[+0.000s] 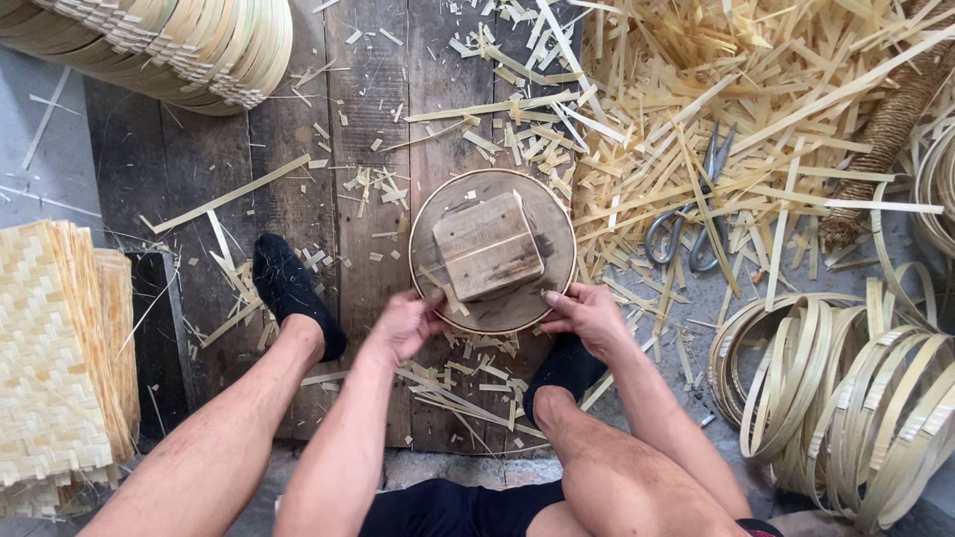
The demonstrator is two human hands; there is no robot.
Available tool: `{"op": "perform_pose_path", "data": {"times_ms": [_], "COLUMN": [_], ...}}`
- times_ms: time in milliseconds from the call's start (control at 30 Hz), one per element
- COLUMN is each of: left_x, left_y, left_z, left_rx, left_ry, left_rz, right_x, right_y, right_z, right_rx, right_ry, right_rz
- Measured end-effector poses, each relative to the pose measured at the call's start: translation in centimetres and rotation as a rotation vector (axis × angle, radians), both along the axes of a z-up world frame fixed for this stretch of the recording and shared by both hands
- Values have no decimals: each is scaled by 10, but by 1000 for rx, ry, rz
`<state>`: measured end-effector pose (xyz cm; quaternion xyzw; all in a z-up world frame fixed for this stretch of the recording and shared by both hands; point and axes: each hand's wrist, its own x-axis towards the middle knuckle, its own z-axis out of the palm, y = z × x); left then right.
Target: The person fits circular bamboo rings over woven bases, uses a wooden block to press them into place, and trims the excess woven strips using large shears.
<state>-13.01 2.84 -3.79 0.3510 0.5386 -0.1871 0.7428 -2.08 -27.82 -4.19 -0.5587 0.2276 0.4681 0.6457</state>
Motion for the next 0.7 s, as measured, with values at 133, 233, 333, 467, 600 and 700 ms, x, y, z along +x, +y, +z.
{"op": "perform_pose_path", "data": {"times_ms": [133,233,333,467,600,700], "left_x": [-12,-8,-5,-13,-18,-17], "left_y": [-22,-26,-30,-43,-57,-52], "left_z": [-22,-23,-7,-1,-19,-7], "left_rx": [76,177,106,73,209,207], "left_ry": [-124,-23,-22,-88,-86,-95], "left_rz": [-38,-72,19,48,15,-22], "right_x": [-2,-6,-9,-5,-9,1], "right_y": [6,12,16,8,11,9], "right_z": [-14,-16,-13,-8,-15,-4], "right_rx": [-110,-215,-232,-119,-135,-186], "right_ry": [-23,-59,-105,-43,-95,-151], "right_rz": [53,52,40,91,90,168]}}
